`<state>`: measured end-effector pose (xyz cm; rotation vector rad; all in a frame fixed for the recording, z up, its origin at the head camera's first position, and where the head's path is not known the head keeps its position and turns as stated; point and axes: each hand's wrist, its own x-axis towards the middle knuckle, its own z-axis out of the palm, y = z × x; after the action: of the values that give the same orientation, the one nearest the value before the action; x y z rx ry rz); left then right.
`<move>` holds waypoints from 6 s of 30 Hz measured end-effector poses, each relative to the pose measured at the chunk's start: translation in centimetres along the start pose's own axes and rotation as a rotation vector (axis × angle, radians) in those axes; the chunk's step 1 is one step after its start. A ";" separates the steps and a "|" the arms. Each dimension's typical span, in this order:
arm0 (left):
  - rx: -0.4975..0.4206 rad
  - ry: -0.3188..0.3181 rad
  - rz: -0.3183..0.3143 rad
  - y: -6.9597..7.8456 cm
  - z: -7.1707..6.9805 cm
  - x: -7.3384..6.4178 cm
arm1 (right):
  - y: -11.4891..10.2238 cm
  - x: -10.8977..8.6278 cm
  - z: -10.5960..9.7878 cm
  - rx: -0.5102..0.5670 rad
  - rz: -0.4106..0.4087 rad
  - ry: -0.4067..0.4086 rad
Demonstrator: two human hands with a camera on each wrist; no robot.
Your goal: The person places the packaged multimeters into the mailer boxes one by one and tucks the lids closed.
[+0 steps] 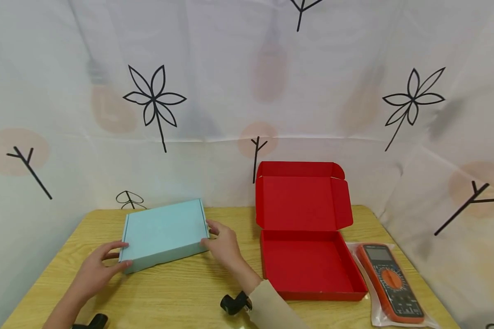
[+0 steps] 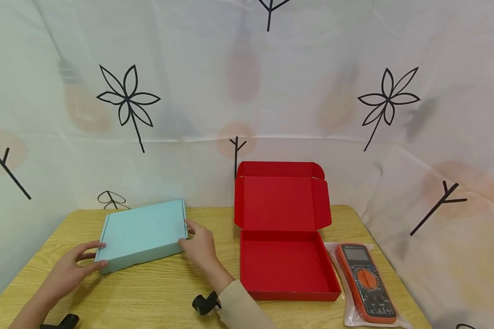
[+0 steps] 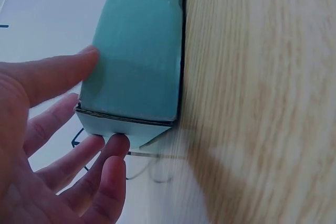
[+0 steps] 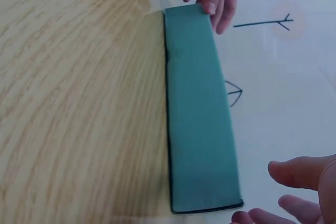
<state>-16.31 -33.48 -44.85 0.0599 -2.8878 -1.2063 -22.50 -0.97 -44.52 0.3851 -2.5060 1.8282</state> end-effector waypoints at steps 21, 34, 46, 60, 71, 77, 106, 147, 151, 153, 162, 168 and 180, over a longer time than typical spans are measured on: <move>-0.038 0.302 0.211 3.8 3.1 0.6 | -1.6 -1.5 -7.7 -0.089 -0.076 0.030; -0.197 -0.072 0.388 8.5 9.4 0.4 | 1.5 -5.1 -16.0 -0.248 -0.003 0.128; -0.398 -0.457 0.388 12.2 13.8 0.3 | 3.6 -8.4 -22.8 -0.450 0.000 0.196; -0.462 -0.531 0.433 15.2 19.2 1.9 | 6.5 -12.3 -31.4 -0.527 0.098 0.328; -0.467 -0.528 0.475 16.7 22.1 2.7 | 9.2 -13.9 -36.7 -0.736 0.311 0.275; -0.498 -0.504 0.410 17.4 22.6 3.6 | 10.1 -13.6 -37.1 -0.775 0.357 0.098; -0.564 -0.593 0.421 18.1 24.0 6.1 | 10.6 -14.5 -36.9 -0.836 0.465 0.017; -0.569 -0.592 0.437 17.8 24.1 6.2 | 7.8 -14.4 -38.5 -0.815 0.377 0.148; -0.561 -0.586 0.435 17.8 24.2 6.1 | 6.6 -14.3 -38.5 -0.796 0.358 0.166; -0.555 -0.586 0.435 17.7 24.3 6.2 | 6.0 -14.2 -38.4 -0.785 0.352 0.169; -0.560 -0.591 0.430 18.0 24.2 5.8 | 4.2 -13.7 -37.0 -0.762 0.240 0.177; -0.565 -0.586 0.432 18.1 24.2 5.8 | 4.1 -13.1 -35.6 -0.768 0.116 0.198; -0.557 -0.582 0.434 17.8 24.1 6.0 | 3.5 -10.9 -33.0 -0.726 0.001 0.131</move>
<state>-23.46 -4.05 -49.14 -1.0093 -2.5759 -2.1100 -17.00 33.13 -39.08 0.2198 -2.8192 0.7935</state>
